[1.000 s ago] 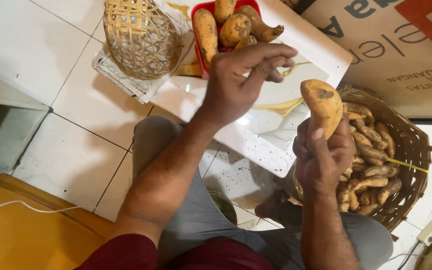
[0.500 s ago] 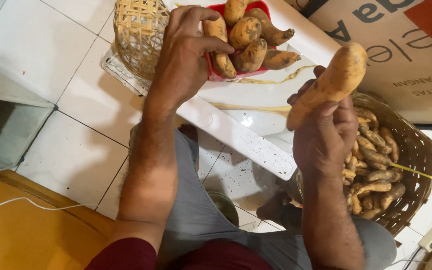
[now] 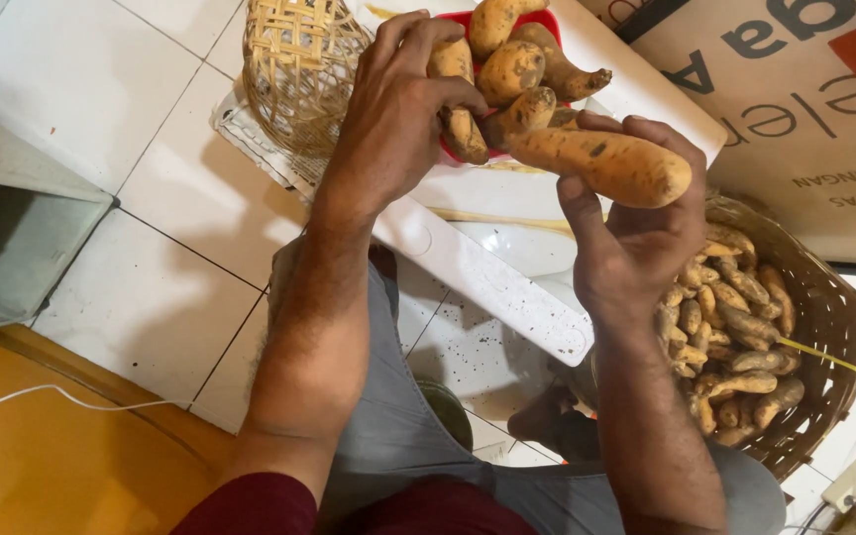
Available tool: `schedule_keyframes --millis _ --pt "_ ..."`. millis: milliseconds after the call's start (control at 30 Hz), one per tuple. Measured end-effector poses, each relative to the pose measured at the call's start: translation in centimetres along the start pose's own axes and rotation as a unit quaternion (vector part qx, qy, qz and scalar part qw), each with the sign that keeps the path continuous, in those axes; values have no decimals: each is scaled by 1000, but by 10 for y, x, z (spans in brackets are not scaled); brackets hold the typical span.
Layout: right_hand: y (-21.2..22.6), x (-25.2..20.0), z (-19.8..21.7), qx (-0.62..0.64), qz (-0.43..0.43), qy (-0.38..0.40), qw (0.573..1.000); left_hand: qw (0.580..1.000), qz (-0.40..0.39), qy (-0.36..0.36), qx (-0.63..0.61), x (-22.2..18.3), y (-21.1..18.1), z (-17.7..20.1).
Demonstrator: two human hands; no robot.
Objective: Sorting and cleaning sweet potatoes from a large basket into a red scale for weighing
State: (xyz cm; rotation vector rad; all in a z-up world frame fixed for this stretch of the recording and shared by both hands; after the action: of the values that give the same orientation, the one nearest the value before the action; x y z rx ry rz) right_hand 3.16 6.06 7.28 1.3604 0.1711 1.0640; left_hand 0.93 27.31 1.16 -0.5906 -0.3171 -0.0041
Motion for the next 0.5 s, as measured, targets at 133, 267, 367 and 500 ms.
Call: schedule_keyframes --millis 133,267,367,500 --pt "-8 2 -2 -25 -4 5 1000 1000 -14 -6 -13 1 0 0" --pt "-13 3 -3 -63 -3 3 998 999 -35 -24 -34 1 -5 6" --pt "-14 4 -4 -113 -5 2 994 997 -42 -43 -46 3 -5 7" --pt "-10 10 -8 -218 14 12 976 992 -47 -81 -88 5 -1 12"
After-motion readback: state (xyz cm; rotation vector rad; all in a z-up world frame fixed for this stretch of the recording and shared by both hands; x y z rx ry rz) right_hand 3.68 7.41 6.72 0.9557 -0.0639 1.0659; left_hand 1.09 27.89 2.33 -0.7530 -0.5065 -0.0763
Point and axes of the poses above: each hand's wrist, its own x-axis towards the middle knuckle, its own z-axis out of the back of the hand, y = z × x, the point moved 4 cm from there along x, towards the middle knuckle, and after that the axes turned 13 degrees about y, right-handed, at the moved point
